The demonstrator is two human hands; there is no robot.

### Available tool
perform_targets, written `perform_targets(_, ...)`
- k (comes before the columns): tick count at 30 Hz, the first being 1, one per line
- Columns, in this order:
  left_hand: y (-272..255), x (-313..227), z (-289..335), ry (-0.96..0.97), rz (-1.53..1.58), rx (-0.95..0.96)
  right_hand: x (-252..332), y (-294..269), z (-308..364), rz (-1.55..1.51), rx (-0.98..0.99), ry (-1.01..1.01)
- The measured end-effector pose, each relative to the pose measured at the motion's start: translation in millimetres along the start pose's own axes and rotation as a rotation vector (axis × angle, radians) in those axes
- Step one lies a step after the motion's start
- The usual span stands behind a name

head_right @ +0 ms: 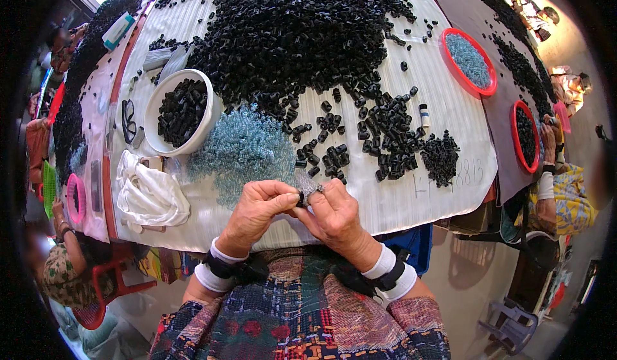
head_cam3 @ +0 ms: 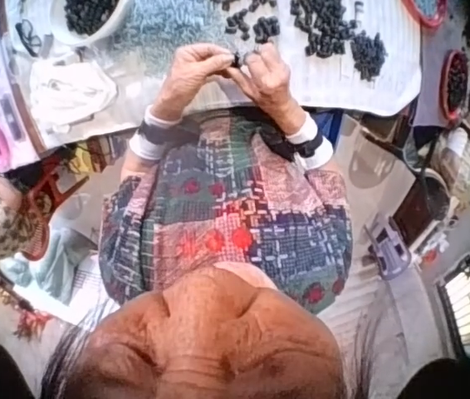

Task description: Sorting and preparing small black plastic shoe components on a large workspace table.

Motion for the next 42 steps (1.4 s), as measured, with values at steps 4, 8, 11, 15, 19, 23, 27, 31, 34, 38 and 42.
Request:
perform_targets(4, 1, -1, 0, -0.050, -0.010, -0.003, -1, -1, 1, 0.013, 0.001, 0.018)
perform_targets(8, -1, -3, -3, -0.045, -0.046, 0.016, 0, -2, -3, 0.019, 0.008, 0.020)
perform_targets(11, -2, -2, -3, -0.025, -0.057, 0.028, 0, -2, -3, 0.049, 0.035, 0.017)
perform_targets(15, -1, -6, -3, -0.020, -0.114, 0.053, 1, -4, -6, 0.042, 0.027, -0.044)
perform_targets(19, -1, -1, 1, -0.069, -0.057, 0.044, 1, -1, 7, 0.013, 0.068, 0.016)
perform_targets(23, 4, -9, -4, -0.035, -0.032, -0.008, -3, -1, -8, 0.039, -0.015, 0.034)
perform_targets(27, 5, -13, -7, -0.014, -0.046, 0.039, -5, -2, -8, 0.046, -0.023, -0.005)
perform_targets(31, 5, -16, -5, -0.031, -0.084, 0.050, -2, -2, -7, 0.003, 0.007, 0.008)
perform_targets(34, 3, -15, -4, -0.051, -0.083, 0.059, -1, -1, -6, -0.017, 0.018, 0.005)
perform_targets(38, 3, -13, -4, -0.072, -0.062, 0.066, 1, 0, -6, -0.012, 0.007, 0.010)
perform_targets(42, 2, -11, -4, -0.076, -0.065, 0.051, -3, 2, -1, 0.020, 0.014, 0.004)
Point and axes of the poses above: each hand's wrist, its own z-axis away from the middle knuckle, its own y-axis out of the palm, x = y × z, the point moved 2 cm from there along -z, towards the middle knuckle, and after that the axes turned 1 degree about y, right-handed, at the moved point
